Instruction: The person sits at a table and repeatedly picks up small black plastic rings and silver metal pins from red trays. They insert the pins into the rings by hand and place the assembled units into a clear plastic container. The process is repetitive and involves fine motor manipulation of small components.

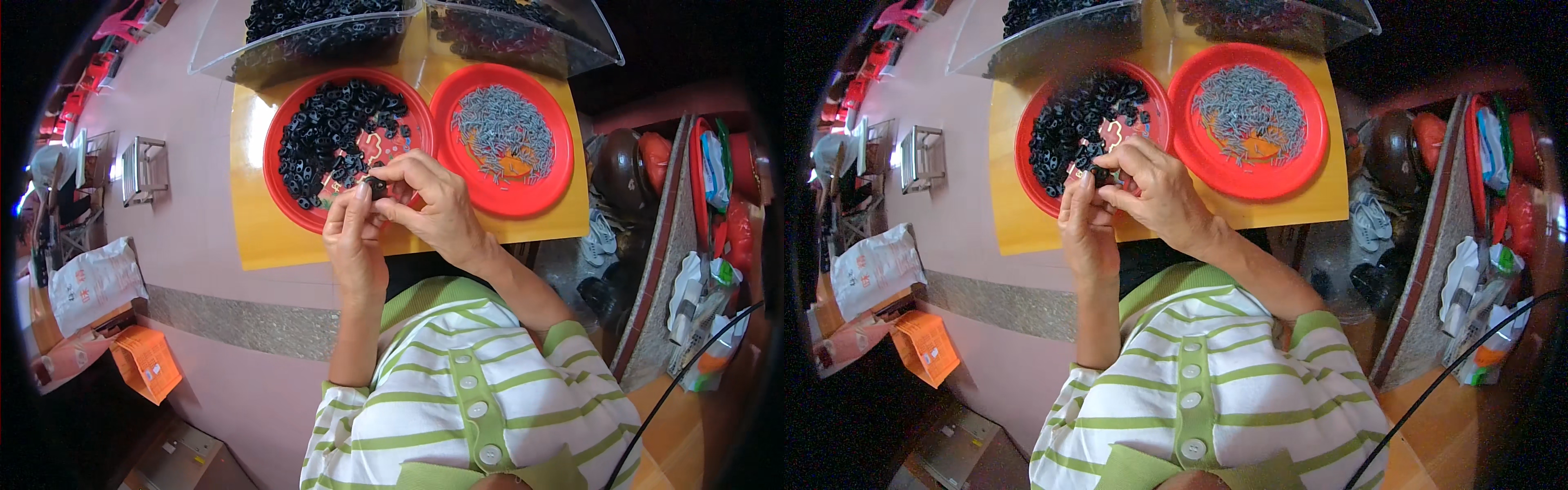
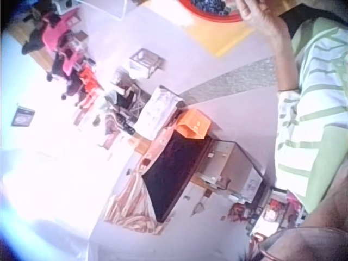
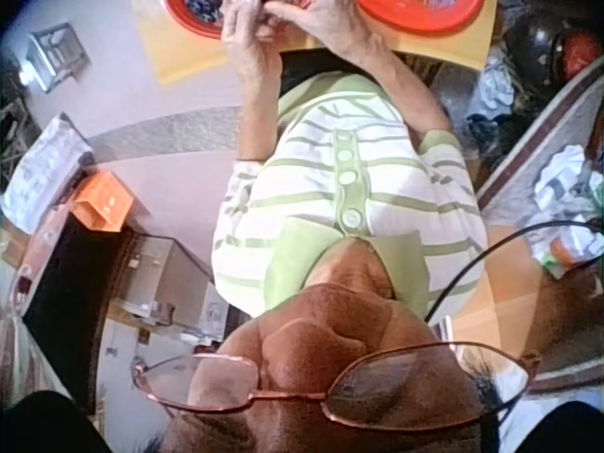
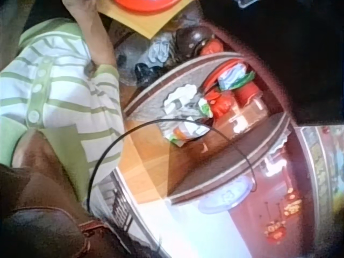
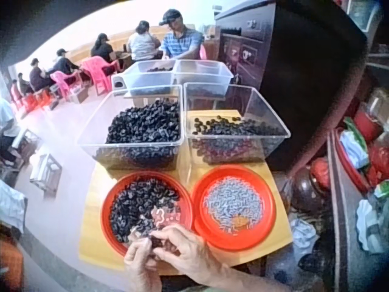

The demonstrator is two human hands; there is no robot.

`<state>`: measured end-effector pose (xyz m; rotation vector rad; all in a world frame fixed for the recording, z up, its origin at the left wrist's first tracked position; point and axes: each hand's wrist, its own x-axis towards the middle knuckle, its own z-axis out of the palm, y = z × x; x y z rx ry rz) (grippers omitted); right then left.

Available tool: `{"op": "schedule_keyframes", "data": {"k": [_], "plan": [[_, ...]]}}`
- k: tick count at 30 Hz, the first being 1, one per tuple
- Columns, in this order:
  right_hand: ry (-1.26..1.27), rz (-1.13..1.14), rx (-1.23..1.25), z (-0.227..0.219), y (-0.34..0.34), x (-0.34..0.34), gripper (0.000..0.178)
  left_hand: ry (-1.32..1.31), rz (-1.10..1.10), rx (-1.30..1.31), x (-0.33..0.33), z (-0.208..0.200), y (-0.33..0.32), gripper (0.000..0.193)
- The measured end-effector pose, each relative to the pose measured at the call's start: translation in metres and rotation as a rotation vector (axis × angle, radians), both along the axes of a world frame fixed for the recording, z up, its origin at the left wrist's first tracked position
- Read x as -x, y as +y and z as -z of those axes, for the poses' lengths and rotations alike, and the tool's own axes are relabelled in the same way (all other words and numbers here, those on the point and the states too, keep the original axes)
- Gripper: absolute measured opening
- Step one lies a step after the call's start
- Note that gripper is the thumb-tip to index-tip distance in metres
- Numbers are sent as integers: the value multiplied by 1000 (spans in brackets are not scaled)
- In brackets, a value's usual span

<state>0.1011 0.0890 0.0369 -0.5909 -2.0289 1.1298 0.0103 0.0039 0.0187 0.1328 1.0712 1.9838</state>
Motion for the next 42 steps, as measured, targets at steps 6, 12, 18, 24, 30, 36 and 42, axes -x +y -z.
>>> {"op": "schedule_keyframes", "data": {"k": [6,12,18,24,30,36,42], "plan": [[-42,-52,13,-5,5,-5,25,150,56,20,3,5,-5,9],[-59,-93,-19,-6,8,-10,31,423,140,116,13,2,-10,10],[-59,-109,-225,-2,10,-10,32,515,255,160,25,-4,-16,10],[-76,-124,-206,-1,10,-13,29,509,234,200,20,-3,-13,12],[-77,-172,-172,8,9,-17,25,484,302,208,21,4,-15,12],[-78,-164,65,10,5,-21,23,411,309,107,25,14,-14,5],[-50,-213,186,-1,10,-23,22,373,232,-46,23,17,-14,23]]}}
